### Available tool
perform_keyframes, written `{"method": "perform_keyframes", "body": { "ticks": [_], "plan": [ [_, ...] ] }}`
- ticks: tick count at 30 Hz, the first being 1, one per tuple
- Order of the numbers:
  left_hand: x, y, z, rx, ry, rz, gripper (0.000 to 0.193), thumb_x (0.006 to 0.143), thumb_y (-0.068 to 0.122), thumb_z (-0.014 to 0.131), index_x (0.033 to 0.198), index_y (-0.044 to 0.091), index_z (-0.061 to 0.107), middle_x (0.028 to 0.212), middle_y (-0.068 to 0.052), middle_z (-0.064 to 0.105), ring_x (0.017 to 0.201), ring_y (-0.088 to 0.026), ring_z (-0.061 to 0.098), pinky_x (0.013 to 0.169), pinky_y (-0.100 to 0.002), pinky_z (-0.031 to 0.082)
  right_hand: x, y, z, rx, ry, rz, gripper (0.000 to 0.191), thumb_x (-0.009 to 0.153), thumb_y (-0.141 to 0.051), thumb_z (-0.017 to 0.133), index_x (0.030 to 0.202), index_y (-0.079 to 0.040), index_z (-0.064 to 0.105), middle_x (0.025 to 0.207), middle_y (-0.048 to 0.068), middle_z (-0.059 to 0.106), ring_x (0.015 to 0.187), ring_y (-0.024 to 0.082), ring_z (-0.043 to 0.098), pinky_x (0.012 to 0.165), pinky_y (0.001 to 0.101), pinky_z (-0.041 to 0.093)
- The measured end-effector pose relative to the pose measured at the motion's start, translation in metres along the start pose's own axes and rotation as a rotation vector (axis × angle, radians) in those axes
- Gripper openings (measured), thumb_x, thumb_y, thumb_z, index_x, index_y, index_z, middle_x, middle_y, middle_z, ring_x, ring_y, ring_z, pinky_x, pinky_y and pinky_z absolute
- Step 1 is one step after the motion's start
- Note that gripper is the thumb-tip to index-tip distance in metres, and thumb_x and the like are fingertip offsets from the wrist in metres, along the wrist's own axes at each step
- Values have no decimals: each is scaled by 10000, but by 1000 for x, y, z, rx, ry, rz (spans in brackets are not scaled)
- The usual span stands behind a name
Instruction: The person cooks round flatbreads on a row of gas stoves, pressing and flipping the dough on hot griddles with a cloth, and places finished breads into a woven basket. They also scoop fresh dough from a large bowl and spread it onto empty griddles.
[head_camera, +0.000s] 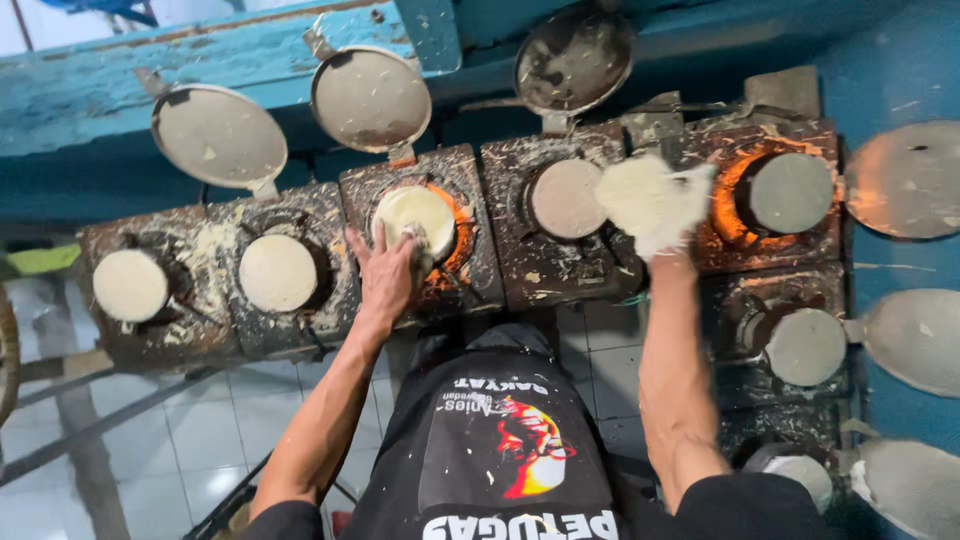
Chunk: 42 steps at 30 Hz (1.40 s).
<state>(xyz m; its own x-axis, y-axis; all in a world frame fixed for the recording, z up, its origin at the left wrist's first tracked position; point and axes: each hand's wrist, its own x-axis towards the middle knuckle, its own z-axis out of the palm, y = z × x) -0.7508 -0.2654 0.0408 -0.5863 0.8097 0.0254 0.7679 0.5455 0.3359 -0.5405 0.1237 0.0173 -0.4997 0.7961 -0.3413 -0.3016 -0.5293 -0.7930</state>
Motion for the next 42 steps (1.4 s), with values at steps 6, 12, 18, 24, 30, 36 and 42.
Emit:
{"method": "perform_keyframes", "body": {
  "ticks": [6, 12, 18, 24, 30, 36, 42],
  "plan": [
    [71, -44, -57, -520, -225, -429, 376, 884, 261, 715, 1176, 32, 658, 1105, -143, 723, 1075, -314, 670, 1069, -644, 166, -37, -18, 2, -7, -268, 45, 522, 1048, -591, 521, 1265, -123, 595, 1219, 67, 648, 1114, 193, 639, 862, 359, 568],
    [28, -119, -173, -615, 22, -241, 348, 913, 185, 699, 1180, -19, 610, 999, -161, 709, 878, -257, 668, 794, -350, 529, -101, 26, 66, -114, -126, 275, 656, 954, -633, 526, 1256, -65, 653, 1188, 148, 750, 907, 263, 734, 622, 321, 574],
    [-50, -187, -170, -310, -44, -57, 314, 842, 176, 713, 1082, -8, 627, 1125, -249, 642, 1020, -455, 630, 889, -513, 519, -119, 135, 165, -1002, -790, -19, 407, 1004, -261, 655, 1248, 65, 668, 1183, 220, 685, 1031, 349, 725, 817, 428, 599],
    [-123, -237, -78, -237, 46, -86, 398, 735, 191, 739, 1070, -10, 664, 1300, -237, 594, 1216, -427, 553, 1032, -546, 434, -138, 261, 256, -1819, -546, -789, 427, 974, -300, 640, 1218, 50, 664, 1274, 246, 600, 1137, 386, 620, 935, 483, 492],
    [-140, -229, -62, -158, 61, -139, 505, 716, 208, 787, 1144, -7, 627, 1438, -201, 481, 1394, -426, 409, 1153, -748, 164, -184, 279, 216, -1982, -612, -722, 447, 944, -340, 625, 1187, 34, 660, 1365, 272, 515, 1244, 422, 515, 1053, 539, 386],
    [-124, -205, -78, -69, -21, -172, 596, 674, 294, 823, 1111, -35, 587, 1387, -273, 431, 1372, -493, 359, 1173, -773, 86, -126, 262, 253, -2079, -402, -195, 469, 914, -379, 610, 1157, 19, 656, 1456, 298, 430, 1350, 458, 410, 1171, 594, 279],
    [-112, -218, -80, -81, 77, -209, 429, 728, 231, 753, 1069, -2, 636, 1193, -185, 565, 1307, -437, 468, 1148, -811, 82, -206, 291, 267, -1988, -825, -985, 497, 713, -152, 629, 1197, -49, 680, 1275, 291, 604, 1145, 446, 615, 1038, 632, 445]
  ]
}}
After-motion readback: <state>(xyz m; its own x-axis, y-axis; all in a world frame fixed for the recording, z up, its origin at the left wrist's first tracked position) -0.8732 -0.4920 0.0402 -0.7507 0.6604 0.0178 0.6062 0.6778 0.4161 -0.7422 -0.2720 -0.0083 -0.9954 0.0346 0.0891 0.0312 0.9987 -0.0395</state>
